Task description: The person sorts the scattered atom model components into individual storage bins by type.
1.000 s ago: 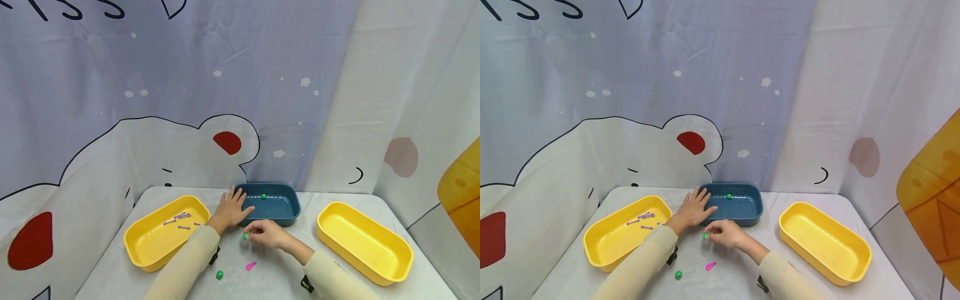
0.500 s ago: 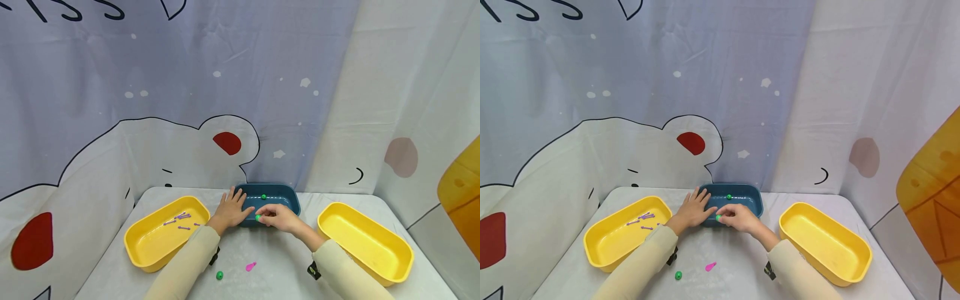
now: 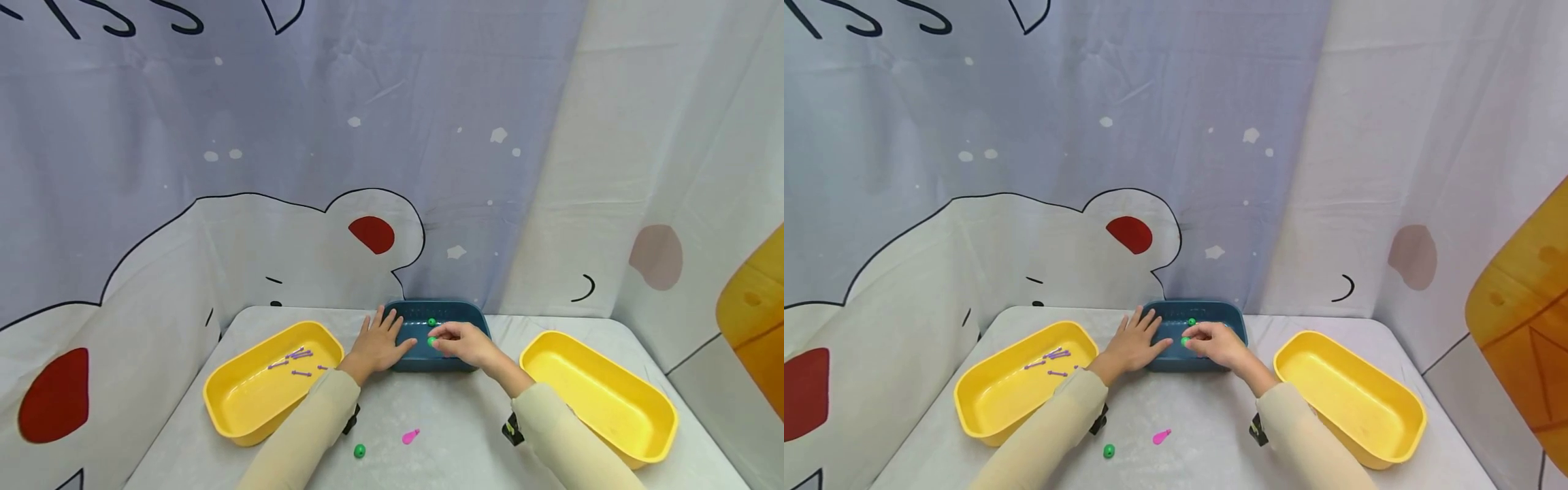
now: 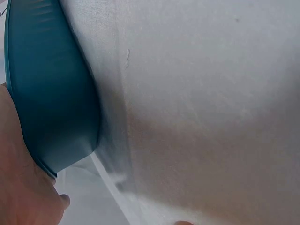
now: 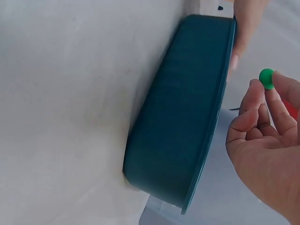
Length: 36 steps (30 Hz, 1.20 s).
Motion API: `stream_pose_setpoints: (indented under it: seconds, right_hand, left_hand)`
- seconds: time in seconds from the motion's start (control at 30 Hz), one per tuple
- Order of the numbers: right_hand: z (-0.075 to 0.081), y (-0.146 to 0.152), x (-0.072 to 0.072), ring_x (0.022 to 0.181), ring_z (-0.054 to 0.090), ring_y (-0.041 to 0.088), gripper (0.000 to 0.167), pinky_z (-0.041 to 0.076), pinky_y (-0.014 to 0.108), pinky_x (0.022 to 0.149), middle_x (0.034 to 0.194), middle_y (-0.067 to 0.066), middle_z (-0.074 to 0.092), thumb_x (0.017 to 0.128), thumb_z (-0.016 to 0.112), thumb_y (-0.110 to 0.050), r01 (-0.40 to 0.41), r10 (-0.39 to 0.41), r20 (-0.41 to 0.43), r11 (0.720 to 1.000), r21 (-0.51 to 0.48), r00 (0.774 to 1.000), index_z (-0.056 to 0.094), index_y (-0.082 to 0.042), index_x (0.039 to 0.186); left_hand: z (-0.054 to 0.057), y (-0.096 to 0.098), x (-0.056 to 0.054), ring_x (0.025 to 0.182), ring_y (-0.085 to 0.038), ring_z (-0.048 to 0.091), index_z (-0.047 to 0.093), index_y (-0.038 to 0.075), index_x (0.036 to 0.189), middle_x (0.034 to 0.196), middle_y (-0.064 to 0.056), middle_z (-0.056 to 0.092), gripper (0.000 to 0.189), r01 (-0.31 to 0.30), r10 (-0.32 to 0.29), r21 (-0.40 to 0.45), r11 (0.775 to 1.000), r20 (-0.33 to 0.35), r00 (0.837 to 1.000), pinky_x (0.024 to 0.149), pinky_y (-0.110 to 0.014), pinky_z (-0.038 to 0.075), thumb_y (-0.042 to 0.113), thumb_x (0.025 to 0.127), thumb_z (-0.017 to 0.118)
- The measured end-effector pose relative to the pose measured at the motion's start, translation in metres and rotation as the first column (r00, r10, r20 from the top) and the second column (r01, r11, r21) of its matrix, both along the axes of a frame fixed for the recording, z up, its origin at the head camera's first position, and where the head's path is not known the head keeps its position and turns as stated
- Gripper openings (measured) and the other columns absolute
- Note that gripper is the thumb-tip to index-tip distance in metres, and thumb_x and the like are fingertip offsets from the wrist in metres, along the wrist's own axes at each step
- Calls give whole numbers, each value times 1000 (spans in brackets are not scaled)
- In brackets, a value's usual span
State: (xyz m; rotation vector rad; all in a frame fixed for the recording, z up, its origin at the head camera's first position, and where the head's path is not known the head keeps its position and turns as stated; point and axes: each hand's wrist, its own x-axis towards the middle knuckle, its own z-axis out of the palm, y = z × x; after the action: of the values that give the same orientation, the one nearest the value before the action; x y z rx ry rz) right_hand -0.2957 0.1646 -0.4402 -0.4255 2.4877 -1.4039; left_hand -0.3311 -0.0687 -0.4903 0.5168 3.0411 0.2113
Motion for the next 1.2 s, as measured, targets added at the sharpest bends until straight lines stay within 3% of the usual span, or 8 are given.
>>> stream_pose_setpoints:
  seconds: [0.17,0.37,0.67,1.0,1.2]
  right_hand:
    - [0,5,-7,94,66,33,32,54,50,93,113,13,71,99,67,-30,55,-55,3,998,17,998,70,-12,126]
    - [3,14,-16,99,63,39,34,50,54,93,112,14,71,99,66,-30,106,-105,11,994,-18,994,69,-10,127]
    - [4,22,-30,99,64,36,33,50,35,77,102,5,70,100,65,-30,175,-175,37,985,-10,984,68,-12,128]
    - [-3,23,-46,99,65,38,36,50,50,88,109,9,73,100,65,-26,242,-238,61,969,-59,969,67,-4,128]
    - [-5,22,-49,106,63,41,37,46,56,99,120,19,68,101,63,-27,282,-276,85,957,-69,957,66,-5,131]
  left_hand:
    - [-1,0,-1,158,-32,1,30,16,161,169,-5,19,81,1,-1,6,1000,8,1000,125,-57,8,70,101,28]
    - [0,0,-2,158,-31,0,28,17,161,170,-4,18,80,-2,2,6,1000,13,1000,125,-57,6,70,101,28]
    - [-1,0,-2,158,-30,-1,27,17,162,170,-4,16,80,-2,2,4,1000,16,1000,125,-57,5,70,101,27]
    - [-1,-1,-2,158,-30,0,26,18,162,170,-3,15,83,-3,3,0,1000,15,1000,125,-57,5,73,100,24]
    - [-1,-1,-2,158,-30,-1,26,18,162,170,-3,15,83,1,-1,11,1000,14,1000,125,-57,5,73,99,24]
